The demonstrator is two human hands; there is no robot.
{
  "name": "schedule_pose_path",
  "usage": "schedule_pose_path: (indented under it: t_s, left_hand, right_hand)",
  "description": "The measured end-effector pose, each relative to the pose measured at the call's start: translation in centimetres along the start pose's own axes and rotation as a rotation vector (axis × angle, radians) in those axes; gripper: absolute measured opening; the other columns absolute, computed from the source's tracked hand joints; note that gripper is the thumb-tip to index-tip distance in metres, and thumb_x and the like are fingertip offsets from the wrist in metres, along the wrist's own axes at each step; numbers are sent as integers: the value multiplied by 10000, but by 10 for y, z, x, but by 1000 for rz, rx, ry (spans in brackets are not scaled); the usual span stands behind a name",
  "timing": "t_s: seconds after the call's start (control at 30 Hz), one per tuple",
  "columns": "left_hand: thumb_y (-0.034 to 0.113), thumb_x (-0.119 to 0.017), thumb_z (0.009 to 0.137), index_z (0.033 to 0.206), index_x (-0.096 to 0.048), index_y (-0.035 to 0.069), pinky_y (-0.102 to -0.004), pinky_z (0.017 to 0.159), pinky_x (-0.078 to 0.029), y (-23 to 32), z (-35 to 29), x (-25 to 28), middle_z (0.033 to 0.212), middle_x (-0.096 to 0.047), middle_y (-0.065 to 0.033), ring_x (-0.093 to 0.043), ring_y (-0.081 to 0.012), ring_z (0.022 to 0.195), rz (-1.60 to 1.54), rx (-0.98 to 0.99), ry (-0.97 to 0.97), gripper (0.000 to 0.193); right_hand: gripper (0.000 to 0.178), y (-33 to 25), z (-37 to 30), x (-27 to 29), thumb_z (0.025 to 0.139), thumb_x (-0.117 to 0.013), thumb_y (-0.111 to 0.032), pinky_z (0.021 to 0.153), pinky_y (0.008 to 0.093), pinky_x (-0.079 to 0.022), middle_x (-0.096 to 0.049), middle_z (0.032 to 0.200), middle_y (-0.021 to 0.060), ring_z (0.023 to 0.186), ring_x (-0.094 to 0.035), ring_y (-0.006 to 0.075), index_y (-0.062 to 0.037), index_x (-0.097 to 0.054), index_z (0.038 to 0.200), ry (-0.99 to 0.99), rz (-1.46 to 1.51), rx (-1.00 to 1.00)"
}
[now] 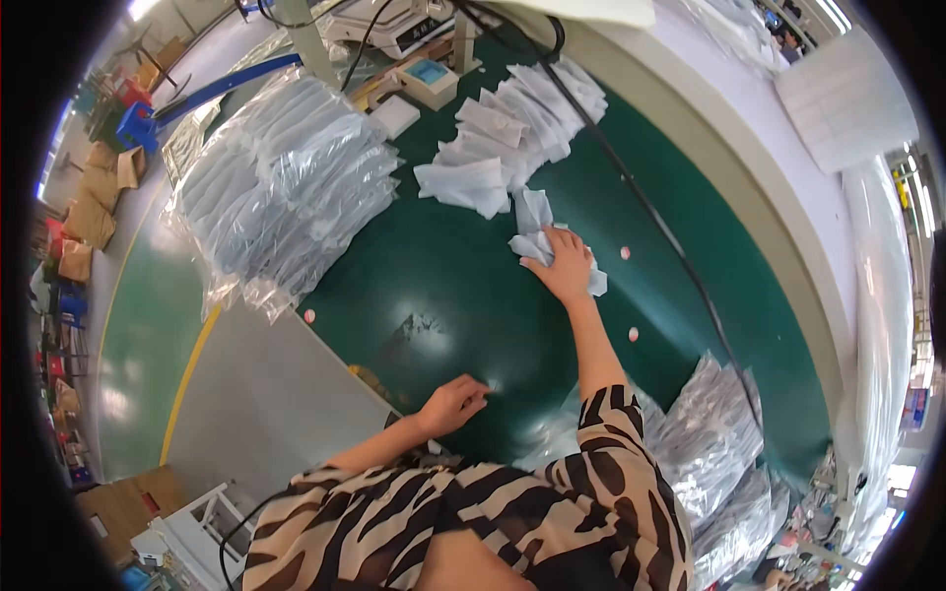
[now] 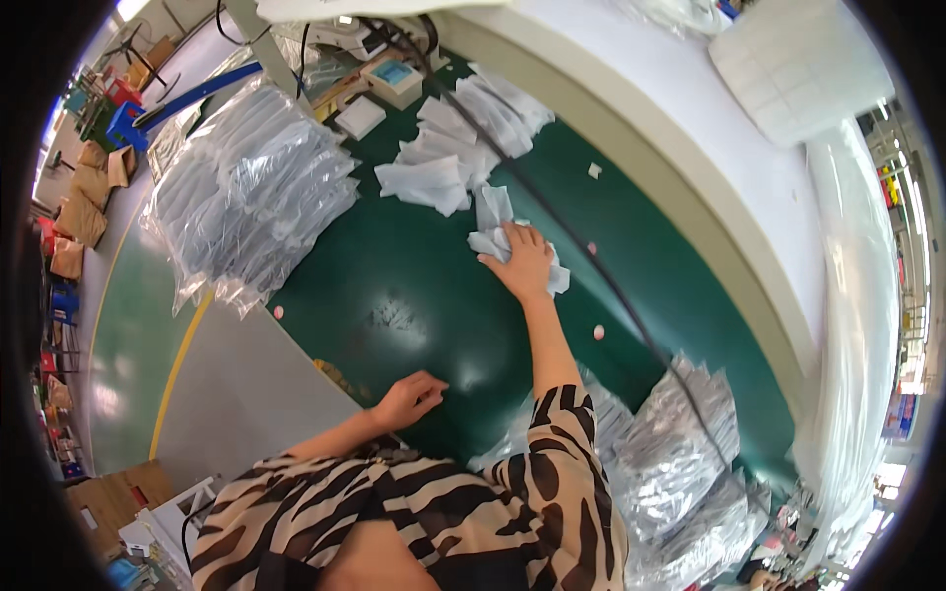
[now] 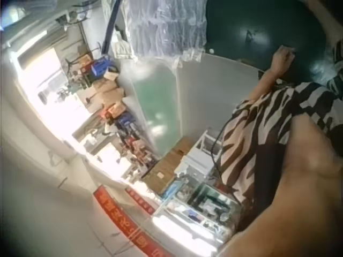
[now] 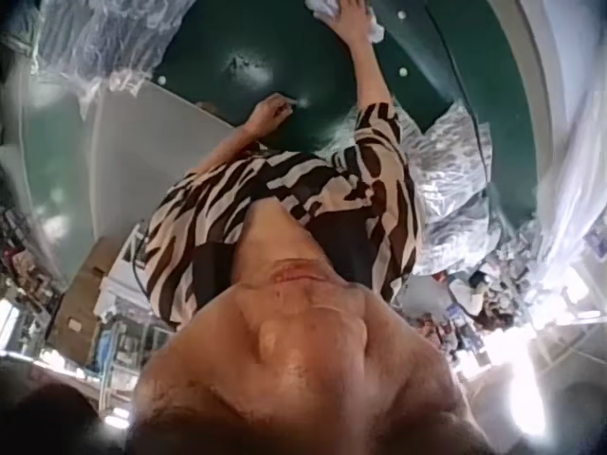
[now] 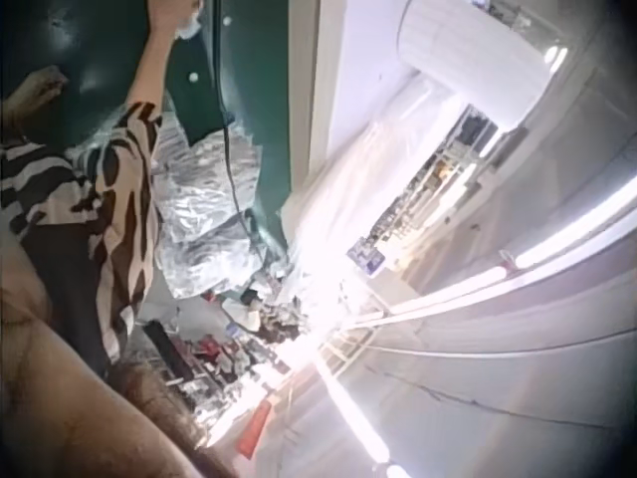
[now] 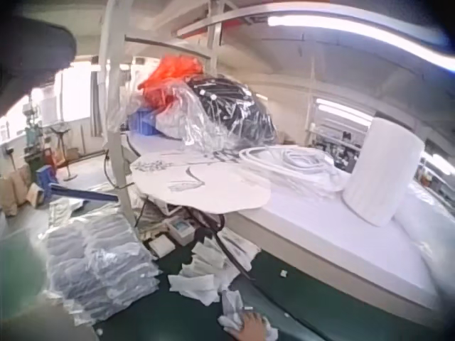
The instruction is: Folding white items and placing them into individual plastic bags at a packaging station.
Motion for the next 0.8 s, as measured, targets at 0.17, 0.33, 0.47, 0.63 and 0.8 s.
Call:
schedule_pose_path:
  t_s: [0.17,0.33,0.47,0.63,0.8]
  left_hand:
    - [54,-677,867,1110,-614,30,-337,695,-524,-2,-3,5,928,-583,-116,-627,-243,788,57,-21,-47,252]
    - [56,-684,868,1142,-608,25,-324,721,-533,-8,-25,23,972,-590,-125,-632,-230,806,85,-25,-65,287]
    - [61,-686,872,1174,-602,27,-319,731,-536,-15,-49,41,997,-599,-125,-633,-218,817,80,2,-45,316]
    - [77,-695,867,1210,-593,37,-340,783,-531,-19,-81,56,1068,-590,-130,-625,-240,897,27,66,-75,359]
    - [97,-730,824,1283,-555,72,-417,954,-474,16,-97,95,1197,-535,-147,-563,-315,1108,311,-252,244,492]
  right_hand:
    - [827,-90,-89,-14,682,-787,-549,1053,564,-312,-535,1345,95,1311,-431,331,-143,-533,1356,-11,22,9]
    - [889,-138,-145,14,633,-832,-515,1037,554,-318,-468,1383,148,1306,-416,344,-114,-516,1361,111,22,90]
    - [669,-142,-189,39,686,-828,-335,931,492,-434,-535,1254,158,1138,-532,358,-72,-584,1251,146,74,98]
    - [328,-126,-209,1,792,-719,-124,764,436,-525,-593,1058,169,918,-631,358,-16,-629,1088,79,72,60]
    - [120,-173,-182,38,867,-597,-32,687,404,-546,-628,920,171,795,-674,315,21,-617,973,236,232,91]
Point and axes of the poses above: each hand's wrist, its own z-axis towards the middle knuckle, its own x-axis out of the back of the hand, y = z × x, the point moved 4 cm from there along z, towards the middle knuckle
